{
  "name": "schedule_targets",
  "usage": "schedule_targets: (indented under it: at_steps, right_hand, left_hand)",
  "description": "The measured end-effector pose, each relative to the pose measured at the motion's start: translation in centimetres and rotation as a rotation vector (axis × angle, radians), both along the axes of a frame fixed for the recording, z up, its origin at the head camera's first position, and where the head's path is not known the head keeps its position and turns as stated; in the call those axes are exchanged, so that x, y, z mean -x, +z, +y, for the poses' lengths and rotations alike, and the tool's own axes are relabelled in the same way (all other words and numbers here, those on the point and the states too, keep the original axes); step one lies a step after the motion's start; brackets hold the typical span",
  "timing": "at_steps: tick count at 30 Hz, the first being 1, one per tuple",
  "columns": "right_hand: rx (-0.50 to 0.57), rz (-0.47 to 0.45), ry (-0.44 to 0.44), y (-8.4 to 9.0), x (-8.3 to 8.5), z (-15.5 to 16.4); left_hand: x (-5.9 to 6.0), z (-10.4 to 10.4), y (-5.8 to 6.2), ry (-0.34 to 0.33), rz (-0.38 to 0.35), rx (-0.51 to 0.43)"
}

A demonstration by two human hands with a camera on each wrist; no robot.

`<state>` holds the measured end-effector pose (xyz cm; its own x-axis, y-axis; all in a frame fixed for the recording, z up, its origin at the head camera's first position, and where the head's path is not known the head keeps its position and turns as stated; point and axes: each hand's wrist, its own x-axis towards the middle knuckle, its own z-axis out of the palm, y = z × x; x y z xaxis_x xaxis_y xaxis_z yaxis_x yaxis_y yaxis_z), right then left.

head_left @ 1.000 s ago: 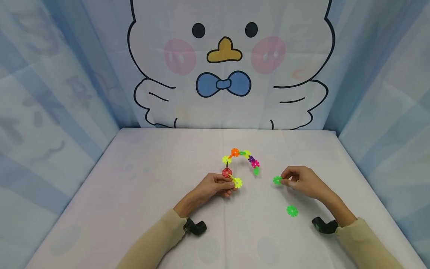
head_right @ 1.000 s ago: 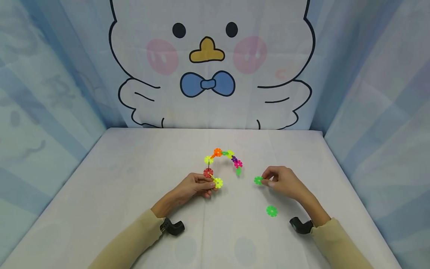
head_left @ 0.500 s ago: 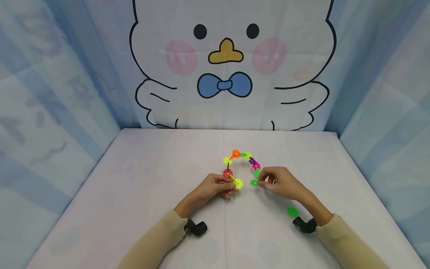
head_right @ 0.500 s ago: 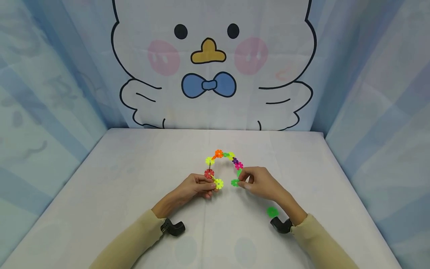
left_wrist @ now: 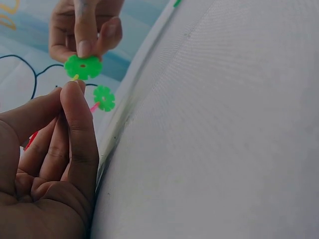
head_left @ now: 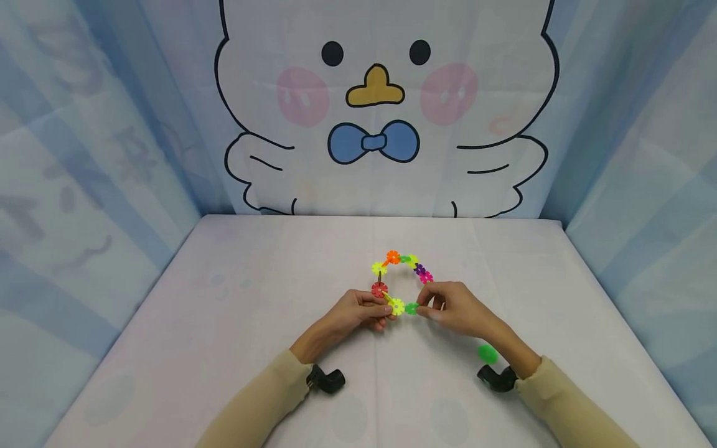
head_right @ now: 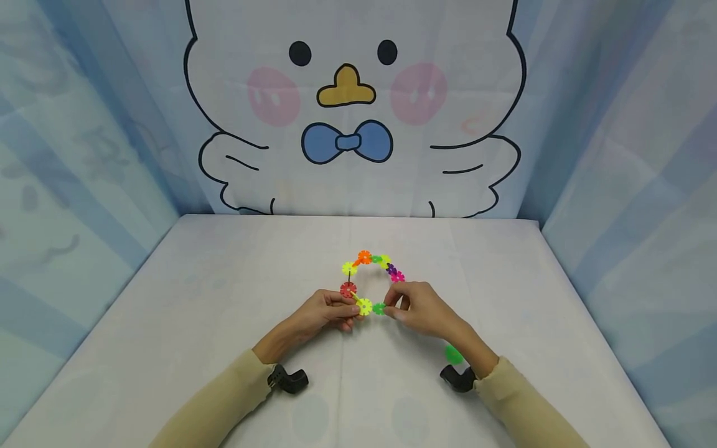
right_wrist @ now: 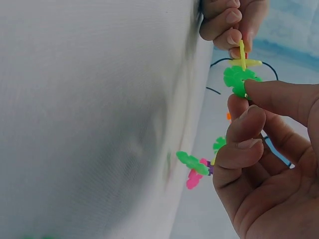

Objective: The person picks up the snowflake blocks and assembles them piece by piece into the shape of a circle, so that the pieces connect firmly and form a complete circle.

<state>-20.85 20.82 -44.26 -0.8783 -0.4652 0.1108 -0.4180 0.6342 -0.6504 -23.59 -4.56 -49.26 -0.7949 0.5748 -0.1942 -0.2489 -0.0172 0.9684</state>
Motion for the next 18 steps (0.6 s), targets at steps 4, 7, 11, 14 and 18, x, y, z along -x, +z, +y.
schedule_targets:
  at_steps: [4, 7, 11, 14, 18]
  right_hand:
    - [-0.006, 0.003, -0.020, 0.06, -0.15, -0.25]
    - [-0.004, 0.002, -0.030, -0.04, -0.17, -0.35]
    - [0.025, -0.018, -0.026, -0.19, -0.23, -0.47]
    - [0.064, -0.039, -0.022, -0.26, -0.30, -0.55]
    - [0.099, -0.028, -0.021, -0.37, -0.37, -0.72]
  left_hand:
    - [-0.04, -0.01, 0.02, 0.004, -0.002, 0.001]
    - [-0.03, -0.02, 0.04, 0.002, -0.005, 0.006]
    - [0.01, -0.02, 0.00, -0.001, -0.011, 0.007]
    - [0.00, -0.03, 0.01, -0.001, -0.012, 0.004]
    - [-0.05, -0.08, 0.09, 0.000, -0.007, -0.001]
